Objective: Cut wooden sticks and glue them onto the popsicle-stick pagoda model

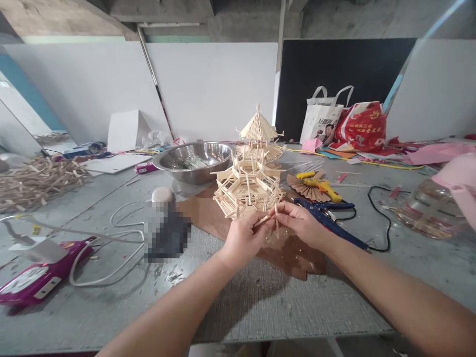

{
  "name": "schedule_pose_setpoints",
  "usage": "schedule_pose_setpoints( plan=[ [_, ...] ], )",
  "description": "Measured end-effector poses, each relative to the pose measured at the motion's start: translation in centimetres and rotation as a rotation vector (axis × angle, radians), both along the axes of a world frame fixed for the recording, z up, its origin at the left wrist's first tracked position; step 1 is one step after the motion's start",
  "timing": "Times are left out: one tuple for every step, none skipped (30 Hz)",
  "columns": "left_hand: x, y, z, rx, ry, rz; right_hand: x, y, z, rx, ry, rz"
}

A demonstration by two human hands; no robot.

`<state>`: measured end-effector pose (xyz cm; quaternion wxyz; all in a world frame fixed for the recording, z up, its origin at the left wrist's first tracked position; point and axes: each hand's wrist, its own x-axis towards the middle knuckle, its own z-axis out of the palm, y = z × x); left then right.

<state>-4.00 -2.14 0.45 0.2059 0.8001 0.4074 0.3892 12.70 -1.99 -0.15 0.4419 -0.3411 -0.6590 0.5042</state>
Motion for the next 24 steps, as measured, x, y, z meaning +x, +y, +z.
schedule_pose_setpoints(
  plan=[
    [0.2, -0.1, -0.1, -0.045, -0.026, -0.006, -0.2, -0.1, 0.0, 0.033, -0.008, -0.026],
    [0.4, -0.2, -0.1, -0.079, -0.046, 0.004, -0.3, -0.1, -0.1, 0.062, -0.012, -0.060],
    [0.5, -0.2, -0.1, -0.104, -0.061, 0.020, -0.4, -0.2, -0.1, 0.088, -0.010, -0.097],
    [0.6, -0.1, -0.1, -0.123, -0.070, 0.028, -0.5, -0.2, -0.1, 0.109, -0.006, -0.128],
    [0.6, 0.0, -0.1, -0.136, -0.070, 0.023, -0.5, -0.2, -0.2, 0.130, 0.000, -0.158],
    [0.6, 0.1, -0.1, -0.141, -0.062, 0.011, -0.5, -0.2, -0.2, 0.148, 0.007, -0.181],
    [0.6, 0.2, -0.1, -0.132, -0.048, -0.003, -0.6, -0.2, -0.3, 0.154, 0.014, -0.194],
    [0.6, 0.3, -0.1, -0.113, -0.033, -0.014, -0.6, -0.2, -0.4, 0.146, 0.020, -0.195],
    [0.5, 0.4, -0.2, -0.088, -0.021, -0.022, -0.7, -0.2, -0.4, 0.124, 0.023, -0.181],
    [0.5, 0.4, -0.2, -0.065, -0.015, -0.025, -0.7, -0.2, -0.5, 0.098, 0.027, -0.162],
    [0.5, 0.4, -0.3, -0.052, -0.013, -0.032, -0.8, -0.3, -0.4, 0.080, 0.023, -0.142],
    [0.5, 0.5, -0.4, -0.054, -0.014, -0.042, -0.7, -0.3, -0.3, 0.079, -0.001, -0.123],
    [0.4, 0.4, -0.5, -0.070, -0.016, -0.055, -0.5, -0.3, 0.0, 0.098, -0.051, -0.114],
    [0.4, 0.4, -0.6, -0.093, -0.016, -0.064, -0.1, -0.3, 0.3, 0.136, -0.132, -0.120],
    [0.4, 0.4, -0.7, -0.116, -0.015, -0.069, 0.5, -0.2, 0.8, 0.185, -0.250, -0.133],
    [0.3, 0.4, -0.7, -0.133, -0.013, -0.071, 1.3, -0.1, 1.2, 0.239, -0.399, -0.177],
    [0.3, 0.3, -0.7, -0.141, -0.007, -0.070, 2.3, 0.0, 1.7, 0.296, -0.591, -0.250],
    [0.3, 0.3, -0.7, -0.140, 0.003, -0.066, 3.3, 0.3, 2.1, 0.347, -0.798, -0.339],
    [0.3, 0.3, -0.7, -0.134, 0.017, -0.065, 4.4, 0.5, 2.4, 0.378, -0.975, -0.429],
    [0.3, 0.4, -0.7, -0.124, 0.033, -0.064, 5.5, 0.8, 2.5, 0.363, -1.131, -0.434],
    [0.3, 0.4, -0.6, -0.113, 0.053, -0.064, 6.5, 1.1, 2.6, 0.317, -1.253, -0.414],
    [0.3, 0.5, -0.6, -0.104, 0.078, -0.067, 7.2, 1.4, 2.5, 0.251, -1.351, -0.417],
    [0.2, 0.6, -0.7, -0.098, 0.109, -0.072, 7.9, 1.7, 2.3, 0.186, -1.426, -0.420],
    [0.1, 0.7, -0.8, -0.096, 0.151, -0.082, 8.3, 1.9, 2.1, 0.110, -1.480, -0.403]
  ],
)
